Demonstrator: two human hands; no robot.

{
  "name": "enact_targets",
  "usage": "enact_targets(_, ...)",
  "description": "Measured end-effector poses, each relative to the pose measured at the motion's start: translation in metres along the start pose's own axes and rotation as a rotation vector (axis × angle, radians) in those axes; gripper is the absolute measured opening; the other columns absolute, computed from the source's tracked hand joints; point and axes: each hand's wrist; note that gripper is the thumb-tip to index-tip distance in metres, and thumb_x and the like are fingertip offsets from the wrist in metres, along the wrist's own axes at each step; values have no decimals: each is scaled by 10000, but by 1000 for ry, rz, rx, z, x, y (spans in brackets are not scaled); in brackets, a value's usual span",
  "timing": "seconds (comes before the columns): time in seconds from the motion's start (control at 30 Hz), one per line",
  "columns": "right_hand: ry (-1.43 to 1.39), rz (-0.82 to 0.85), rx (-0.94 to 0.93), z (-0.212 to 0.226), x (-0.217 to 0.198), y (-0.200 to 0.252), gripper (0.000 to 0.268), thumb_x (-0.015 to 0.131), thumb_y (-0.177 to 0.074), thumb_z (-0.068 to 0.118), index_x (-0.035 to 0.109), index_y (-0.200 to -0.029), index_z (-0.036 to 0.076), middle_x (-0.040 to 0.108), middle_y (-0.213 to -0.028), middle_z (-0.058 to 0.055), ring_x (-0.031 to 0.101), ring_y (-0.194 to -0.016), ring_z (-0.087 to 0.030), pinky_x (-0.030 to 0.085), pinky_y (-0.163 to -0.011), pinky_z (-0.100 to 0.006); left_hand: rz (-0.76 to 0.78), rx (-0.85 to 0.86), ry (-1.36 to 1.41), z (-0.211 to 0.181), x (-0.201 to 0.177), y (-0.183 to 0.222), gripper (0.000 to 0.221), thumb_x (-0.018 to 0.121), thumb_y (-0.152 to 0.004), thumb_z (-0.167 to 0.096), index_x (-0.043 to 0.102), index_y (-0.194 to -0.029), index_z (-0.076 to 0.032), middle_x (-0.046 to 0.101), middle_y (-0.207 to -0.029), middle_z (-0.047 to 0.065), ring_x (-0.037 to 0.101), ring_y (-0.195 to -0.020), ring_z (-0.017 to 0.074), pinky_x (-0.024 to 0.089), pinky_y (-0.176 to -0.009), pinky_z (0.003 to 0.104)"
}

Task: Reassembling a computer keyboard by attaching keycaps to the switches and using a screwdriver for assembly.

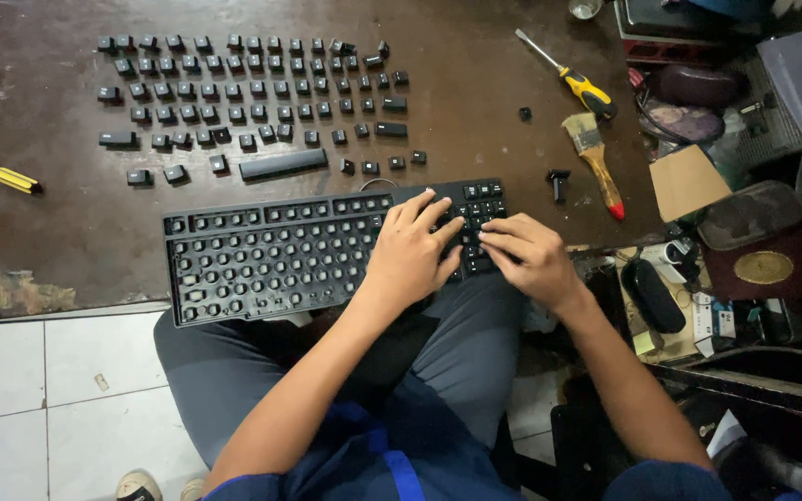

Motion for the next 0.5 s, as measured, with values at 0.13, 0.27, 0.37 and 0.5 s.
enact_targets(0.13, -64, -13, 15, 3, 1, -5, 155, 837, -892, -30, 816, -1038, 19, 785, -1043, -162, 765, -945, -343, 619, -773, -429, -20, 3, -1, 2, 1, 1, 390, 783, -841, -361, 820, -1193, -197, 734, -1295, 111, 625, -1327, 353, 486, -1036, 473)
enact_targets(0.27, -92, -20, 60, 5, 2, -6, 156, 846, -880, -25, 822, -1027, 21, 799, -1049, -158, 769, -946, -341, 619, -777, -430, -19, -2, 8, 1, -1, 0, 374, 781, -840, -361, 827, -1176, -204, 744, -1272, 104, 633, -1319, 343, 485, -1028, 465)
enact_targets(0.37, -91, -7, 91, 8, -3, -8, 167, 849, -869, -37, 822, -1027, 10, 800, -1036, -171, 770, -939, -354, 619, -776, -444, -16, -8, 19, 2, -1, 0, 373, 785, -837, -355, 829, -1175, -205, 744, -1273, 104, 630, -1323, 340, 484, -1031, 464)
enact_targets(0.5, -73, -7, 95, 1, -1, -1, 173, 853, -877, -33, 828, -1042, 12, 797, -1049, -173, 767, -947, -355, 618, -773, -440, -26, -13, 28, 1, -2, 0, 372, 788, -830, -345, 837, -1169, -202, 749, -1273, 104, 635, -1321, 339, 482, -1036, 465)
Point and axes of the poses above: each hand's wrist, its own y-axis away from the middle knuckle, its own x-axis out of the palm, z = x × y
